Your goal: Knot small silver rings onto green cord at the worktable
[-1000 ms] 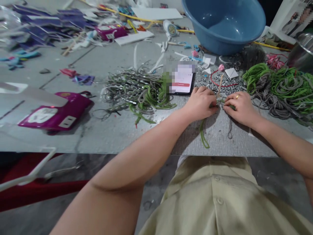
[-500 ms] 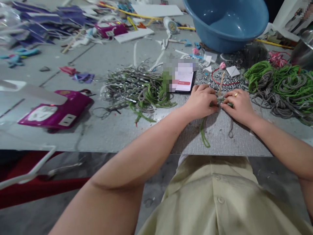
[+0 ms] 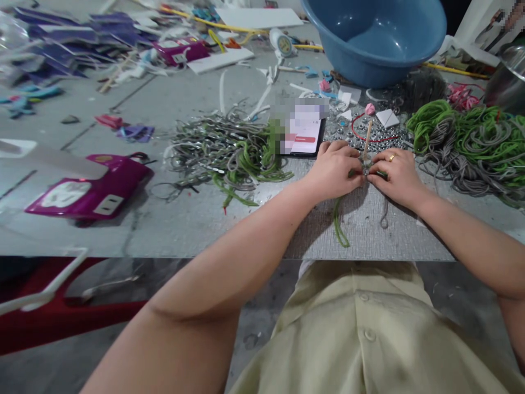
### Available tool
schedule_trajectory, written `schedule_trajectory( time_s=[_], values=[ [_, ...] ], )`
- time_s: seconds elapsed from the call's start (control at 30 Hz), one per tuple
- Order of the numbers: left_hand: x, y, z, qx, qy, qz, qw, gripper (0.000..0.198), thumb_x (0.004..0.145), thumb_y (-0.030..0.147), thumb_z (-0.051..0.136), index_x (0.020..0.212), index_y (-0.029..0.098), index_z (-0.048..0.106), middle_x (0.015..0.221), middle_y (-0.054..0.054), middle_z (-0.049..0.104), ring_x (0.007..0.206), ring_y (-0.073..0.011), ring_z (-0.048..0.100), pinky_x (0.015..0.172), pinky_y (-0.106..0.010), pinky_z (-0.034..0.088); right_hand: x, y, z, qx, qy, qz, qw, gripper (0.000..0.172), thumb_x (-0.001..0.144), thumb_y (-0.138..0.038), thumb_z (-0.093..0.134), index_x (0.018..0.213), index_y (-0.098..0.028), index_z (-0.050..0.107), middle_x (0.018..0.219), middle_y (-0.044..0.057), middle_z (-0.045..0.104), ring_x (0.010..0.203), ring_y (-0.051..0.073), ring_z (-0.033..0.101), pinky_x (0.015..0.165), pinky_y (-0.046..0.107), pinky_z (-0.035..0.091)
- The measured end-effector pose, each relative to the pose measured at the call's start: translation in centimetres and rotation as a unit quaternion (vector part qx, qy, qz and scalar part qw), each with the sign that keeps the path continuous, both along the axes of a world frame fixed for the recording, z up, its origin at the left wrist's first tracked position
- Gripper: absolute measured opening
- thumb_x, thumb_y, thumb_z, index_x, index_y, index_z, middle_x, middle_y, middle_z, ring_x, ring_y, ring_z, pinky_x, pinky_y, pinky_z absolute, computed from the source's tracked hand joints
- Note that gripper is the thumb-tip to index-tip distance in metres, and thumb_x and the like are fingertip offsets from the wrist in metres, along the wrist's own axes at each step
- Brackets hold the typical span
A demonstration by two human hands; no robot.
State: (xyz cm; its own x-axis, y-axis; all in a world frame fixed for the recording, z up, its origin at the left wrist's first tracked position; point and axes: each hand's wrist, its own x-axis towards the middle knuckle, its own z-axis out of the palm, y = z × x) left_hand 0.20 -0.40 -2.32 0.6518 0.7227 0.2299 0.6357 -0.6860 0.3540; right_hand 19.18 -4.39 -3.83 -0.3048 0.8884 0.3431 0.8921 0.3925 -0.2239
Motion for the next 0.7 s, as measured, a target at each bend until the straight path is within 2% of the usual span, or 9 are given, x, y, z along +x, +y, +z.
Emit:
schedule_trajectory(
  time_s=[0.13, 0.23, 0.33, 0.4, 0.5, 0.6, 0.7],
  values=[
    [0.0, 0.0, 0.1, 0.003, -0.002, 0.003, 1.0, 0.021, 0.085, 0.03, 0.058, 0.083, 0.021, 0.076, 0.118, -0.008, 0.072, 0.128, -0.0336, 0.05, 0.106, -0.054, 0.034, -0.1, 0.1, 0.3, 0.006, 0.002, 0.002, 1.0, 0.016, 0.09, -0.031, 0.062, 0.086, -0.025, 0.076, 0.11, 0.008, 0.074, 0.116, 0.03, 0.058, 0.1, 0.049, 0.038],
    [-0.2, 0.1, 0.0, 0.007, -0.008, 0.0, 1.0, 0.021, 0.085, 0.029, 0.057, 0.082, 0.021, 0.076, 0.118, -0.008, 0.073, 0.129, -0.0337, 0.051, 0.106, -0.055, 0.034, 1.0, 0.3, 1.6, -0.006, 0.013, 0.004, 1.0, 0.017, 0.09, -0.029, 0.059, 0.092, -0.024, 0.075, 0.107, 0.009, 0.074, 0.109, 0.028, 0.062, 0.095, 0.045, 0.043],
    [-0.4, 0.3, -0.1, 0.016, -0.025, -0.004, 1.0, 0.02, 0.083, 0.026, 0.056, 0.082, 0.021, 0.075, 0.116, -0.007, 0.074, 0.126, -0.0322, 0.053, 0.106, -0.054, 0.036, 3.2, 0.3, 3.8, -0.061, -0.006, -0.029, 0.998, 0.02, 0.088, -0.034, 0.059, 0.092, -0.022, 0.074, 0.092, 0.008, 0.075, 0.085, 0.023, 0.066, 0.075, 0.037, 0.046],
    [-0.4, 0.3, -0.1, 0.02, -0.032, -0.002, 0.999, 0.019, 0.082, 0.025, 0.056, 0.081, 0.021, 0.074, 0.115, -0.006, 0.074, 0.124, -0.0315, 0.053, 0.106, -0.053, 0.036, 4.7, 0.2, 5.1, -0.132, -0.061, -0.062, 0.987, 0.023, 0.085, -0.043, 0.061, 0.083, -0.024, 0.073, 0.077, 0.004, 0.073, 0.066, 0.019, 0.061, 0.061, 0.034, 0.04],
    [-0.3, 0.2, 0.1, 0.019, -0.036, 0.007, 0.999, 0.018, 0.082, 0.024, 0.055, 0.08, 0.021, 0.073, 0.112, -0.006, 0.074, 0.122, -0.0311, 0.055, 0.105, -0.053, 0.036, 5.8, 0.0, 6.1, -0.227, -0.17, -0.063, 0.957, 0.025, 0.073, -0.05, 0.072, 0.069, -0.026, 0.071, 0.064, 0.002, 0.068, 0.053, 0.016, 0.053, 0.054, 0.033, 0.032],
    [-0.2, 0.1, 0.2, 0.018, -0.041, 0.013, 0.999, 0.018, 0.082, 0.024, 0.055, 0.081, 0.021, 0.073, 0.111, -0.007, 0.074, 0.12, -0.0308, 0.056, 0.106, -0.053, 0.037, 5.5, -0.1, 6.1, -0.28, -0.234, -0.066, 0.928, 0.018, 0.07, -0.041, 0.074, 0.061, -0.026, 0.068, 0.06, 0.001, 0.066, 0.05, 0.016, 0.049, 0.052, 0.033, 0.03],
    [-0.3, 0.0, 0.3, 0.022, -0.053, 0.004, 0.998, 0.02, 0.083, 0.026, 0.054, 0.082, 0.02, 0.073, 0.114, -0.007, 0.073, 0.123, -0.0314, 0.055, 0.107, -0.053, 0.037, 4.8, -0.2, 5.7, -0.291, -0.218, -0.054, 0.93, 0.017, 0.071, -0.026, 0.068, 0.056, -0.025, 0.061, 0.054, 0.0, 0.059, 0.046, 0.014, 0.045, 0.051, 0.033, 0.029]
  ],
)
